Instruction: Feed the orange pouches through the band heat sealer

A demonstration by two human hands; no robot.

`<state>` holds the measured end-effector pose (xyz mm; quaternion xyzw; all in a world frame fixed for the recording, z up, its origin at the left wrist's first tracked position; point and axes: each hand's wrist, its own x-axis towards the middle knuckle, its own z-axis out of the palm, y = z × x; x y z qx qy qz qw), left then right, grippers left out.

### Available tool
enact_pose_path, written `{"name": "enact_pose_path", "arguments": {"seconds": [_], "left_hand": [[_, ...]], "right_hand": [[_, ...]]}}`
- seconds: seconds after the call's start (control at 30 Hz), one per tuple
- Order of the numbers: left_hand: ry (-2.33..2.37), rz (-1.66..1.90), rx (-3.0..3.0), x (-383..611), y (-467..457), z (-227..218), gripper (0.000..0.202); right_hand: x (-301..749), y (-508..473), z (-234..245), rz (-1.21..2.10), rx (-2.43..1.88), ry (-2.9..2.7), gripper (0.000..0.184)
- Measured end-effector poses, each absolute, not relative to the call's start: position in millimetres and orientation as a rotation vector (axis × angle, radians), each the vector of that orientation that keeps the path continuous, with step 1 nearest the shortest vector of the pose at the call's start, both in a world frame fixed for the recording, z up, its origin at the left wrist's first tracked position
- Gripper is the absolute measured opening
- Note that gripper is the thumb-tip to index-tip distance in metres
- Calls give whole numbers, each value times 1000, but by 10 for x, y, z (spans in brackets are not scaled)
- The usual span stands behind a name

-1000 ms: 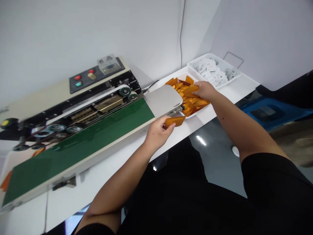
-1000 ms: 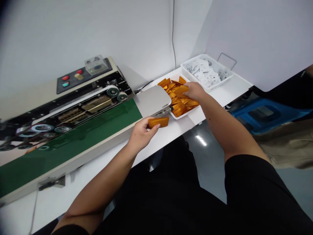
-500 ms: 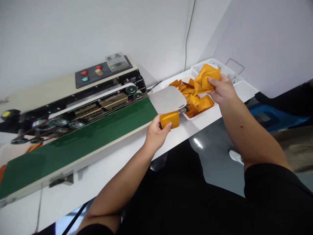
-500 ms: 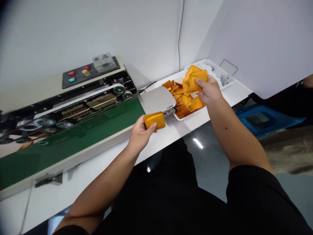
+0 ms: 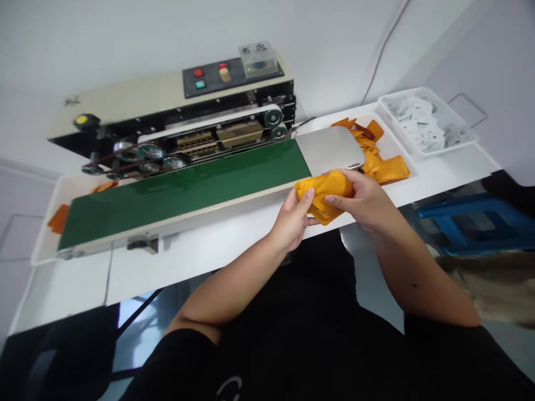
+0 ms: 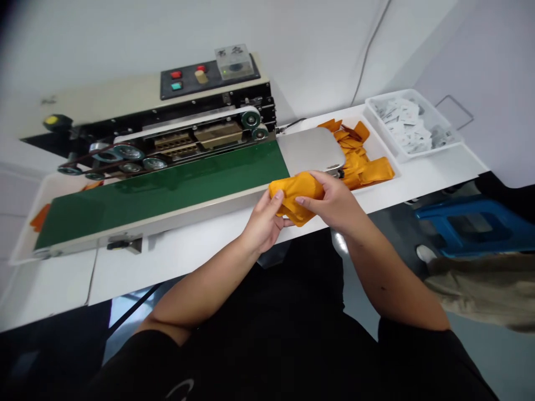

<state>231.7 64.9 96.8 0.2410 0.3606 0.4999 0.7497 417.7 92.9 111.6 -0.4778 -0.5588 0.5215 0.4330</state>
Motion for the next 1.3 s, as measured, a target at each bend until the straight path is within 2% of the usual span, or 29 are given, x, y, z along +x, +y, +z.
{"name": "enact_pose_path", "arguments": {"seconds": [0.2, 0.47, 0.77, 0.87, 1.1, 1.3], "left_hand": [[884, 1136, 427, 1977, 494, 805, 53], [862, 1172, 274, 1689, 341, 703, 57], [783, 1217, 310, 1403, 198, 568, 66], [817, 1214, 312, 1295, 156, 473, 64], [902, 1226, 298, 1135, 98, 303, 67], [914, 1220, 309, 1054, 87, 302, 70]], "right_hand": [[3742, 875, 945, 1425, -1140, -1249, 56], [3289, 856, 800, 1360, -1162, -1216, 44], [3204, 902, 863, 1403, -1205, -975, 34], [3282, 946, 875, 1388, -1182, -977, 38], [3305, 973, 940, 1375, -1109, -919, 62], [3377, 1176, 983, 1356, -1126, -923, 43]]}}
